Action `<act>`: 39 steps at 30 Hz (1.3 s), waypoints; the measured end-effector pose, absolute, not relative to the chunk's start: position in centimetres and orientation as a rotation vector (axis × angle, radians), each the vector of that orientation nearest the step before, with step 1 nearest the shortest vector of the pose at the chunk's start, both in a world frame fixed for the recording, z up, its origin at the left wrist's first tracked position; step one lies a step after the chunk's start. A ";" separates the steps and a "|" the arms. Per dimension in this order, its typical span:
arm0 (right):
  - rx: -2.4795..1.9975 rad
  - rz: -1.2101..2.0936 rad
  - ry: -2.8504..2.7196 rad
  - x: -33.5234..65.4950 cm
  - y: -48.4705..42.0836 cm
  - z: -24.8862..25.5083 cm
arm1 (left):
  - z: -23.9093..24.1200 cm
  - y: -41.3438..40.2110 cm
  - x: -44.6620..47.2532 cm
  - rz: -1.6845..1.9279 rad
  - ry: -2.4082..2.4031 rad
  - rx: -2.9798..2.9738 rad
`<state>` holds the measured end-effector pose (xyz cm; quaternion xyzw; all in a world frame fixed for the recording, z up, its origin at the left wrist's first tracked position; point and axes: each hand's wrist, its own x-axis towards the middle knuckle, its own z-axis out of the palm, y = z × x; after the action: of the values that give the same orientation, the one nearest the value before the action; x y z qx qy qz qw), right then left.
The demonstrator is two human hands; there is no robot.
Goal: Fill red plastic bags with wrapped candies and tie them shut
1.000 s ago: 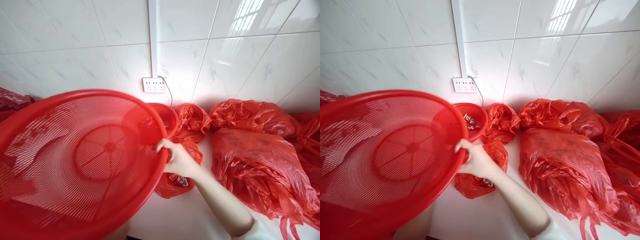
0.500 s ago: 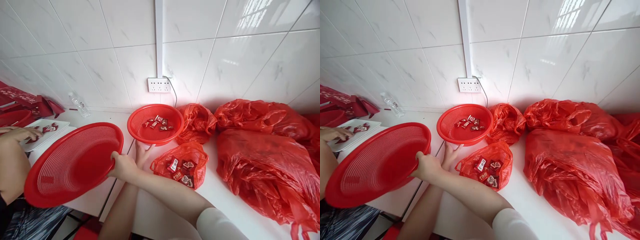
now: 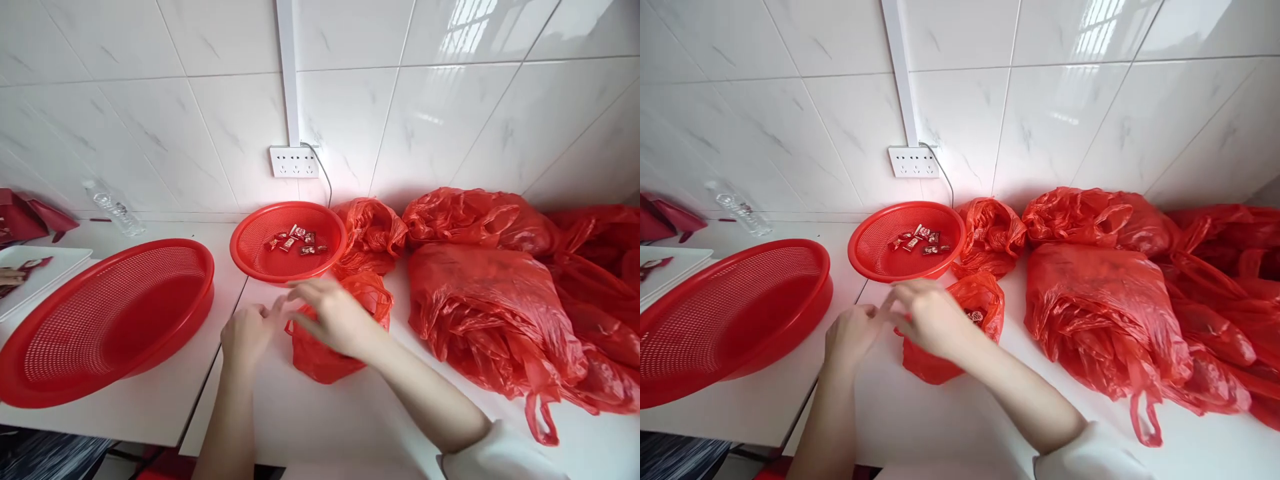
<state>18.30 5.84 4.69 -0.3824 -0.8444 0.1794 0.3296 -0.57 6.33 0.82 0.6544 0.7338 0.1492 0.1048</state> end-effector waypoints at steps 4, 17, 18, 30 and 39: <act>-1.961 -0.095 -1.974 25.2 5.9 2.9 | 0.4 3.9 1.7 0.099 2.076 1.949; -1.437 0.595 -1.810 32.2 4.7 5.6 | 0.6 6.2 2.4 0.577 2.071 2.013; -1.308 0.569 -1.713 32.2 5.0 6.0 | 1.6 6.3 2.2 0.789 1.965 1.954; -0.739 0.157 -1.119 28.5 6.7 9.5 | 11.8 8.0 5.0 1.320 0.665 1.647; -0.733 0.370 -1.749 26.1 6.3 9.6 | 11.1 8.3 9.1 0.843 0.784 1.761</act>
<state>26.08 6.27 9.62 -0.3122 -0.7447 0.1577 0.5684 9.07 8.28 11.06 0.7268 0.3235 0.3481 0.4959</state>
